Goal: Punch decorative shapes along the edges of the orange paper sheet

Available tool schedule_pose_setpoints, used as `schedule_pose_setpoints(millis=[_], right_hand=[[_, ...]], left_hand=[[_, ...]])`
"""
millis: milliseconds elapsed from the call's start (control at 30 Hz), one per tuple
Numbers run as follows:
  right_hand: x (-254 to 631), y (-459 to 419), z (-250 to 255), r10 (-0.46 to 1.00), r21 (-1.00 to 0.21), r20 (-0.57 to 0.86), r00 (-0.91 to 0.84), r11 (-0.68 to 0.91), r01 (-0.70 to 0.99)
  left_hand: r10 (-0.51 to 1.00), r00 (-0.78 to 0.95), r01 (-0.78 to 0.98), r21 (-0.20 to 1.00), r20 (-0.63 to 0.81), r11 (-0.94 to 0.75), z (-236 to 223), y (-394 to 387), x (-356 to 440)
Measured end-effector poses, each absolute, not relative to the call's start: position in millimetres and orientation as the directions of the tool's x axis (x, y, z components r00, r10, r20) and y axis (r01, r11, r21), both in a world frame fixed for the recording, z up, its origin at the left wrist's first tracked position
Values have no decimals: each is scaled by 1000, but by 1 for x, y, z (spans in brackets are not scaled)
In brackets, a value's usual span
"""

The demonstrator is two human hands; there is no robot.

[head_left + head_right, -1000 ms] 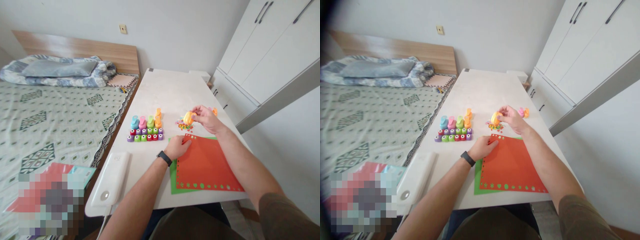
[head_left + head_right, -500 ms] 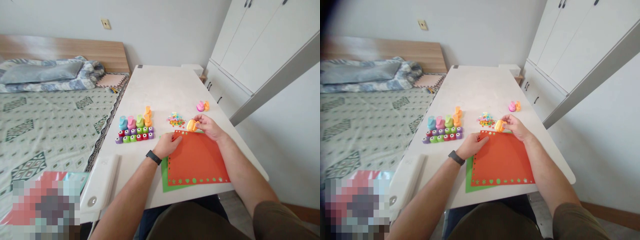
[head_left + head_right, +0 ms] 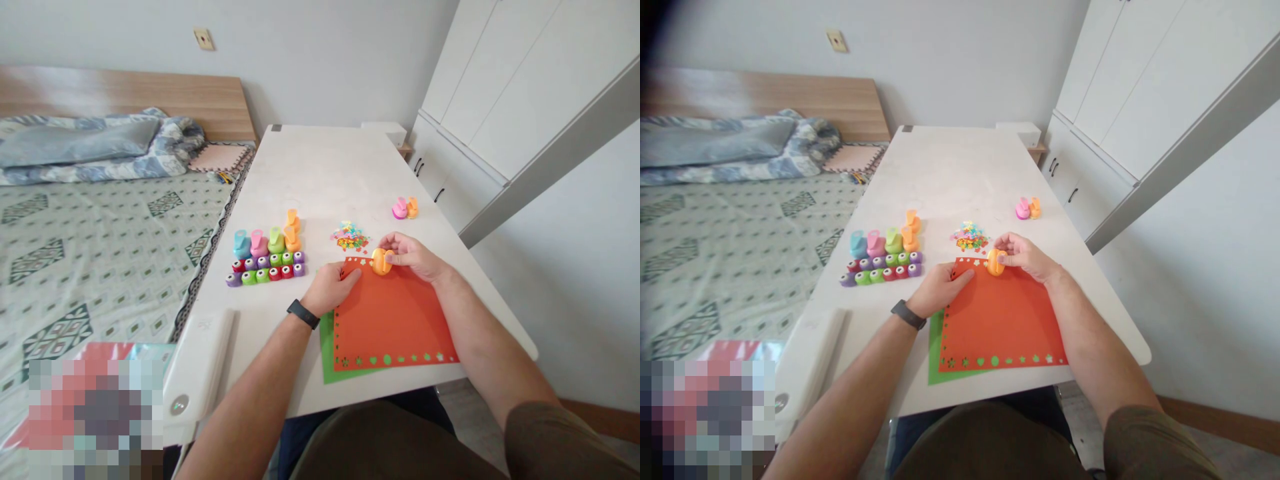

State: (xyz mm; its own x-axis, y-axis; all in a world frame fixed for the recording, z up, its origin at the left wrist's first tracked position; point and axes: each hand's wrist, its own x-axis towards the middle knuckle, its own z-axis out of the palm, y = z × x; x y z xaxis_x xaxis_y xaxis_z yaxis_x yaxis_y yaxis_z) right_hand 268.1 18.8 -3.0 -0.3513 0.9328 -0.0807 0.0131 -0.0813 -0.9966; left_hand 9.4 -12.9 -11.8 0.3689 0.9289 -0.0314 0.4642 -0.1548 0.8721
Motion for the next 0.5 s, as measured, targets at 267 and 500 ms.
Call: schedule_pose_setpoints(millis=[267,500], right_hand=[[269,18,-1,930,-997,-83,-358,-77,29],[269,18,-2,930,-997,-78,-358,-71,34]], left_hand=[[931,365,477,863,-21,-167,-13,-13,9],[927,374,462,873,-31,-157,-12,-13,9]])
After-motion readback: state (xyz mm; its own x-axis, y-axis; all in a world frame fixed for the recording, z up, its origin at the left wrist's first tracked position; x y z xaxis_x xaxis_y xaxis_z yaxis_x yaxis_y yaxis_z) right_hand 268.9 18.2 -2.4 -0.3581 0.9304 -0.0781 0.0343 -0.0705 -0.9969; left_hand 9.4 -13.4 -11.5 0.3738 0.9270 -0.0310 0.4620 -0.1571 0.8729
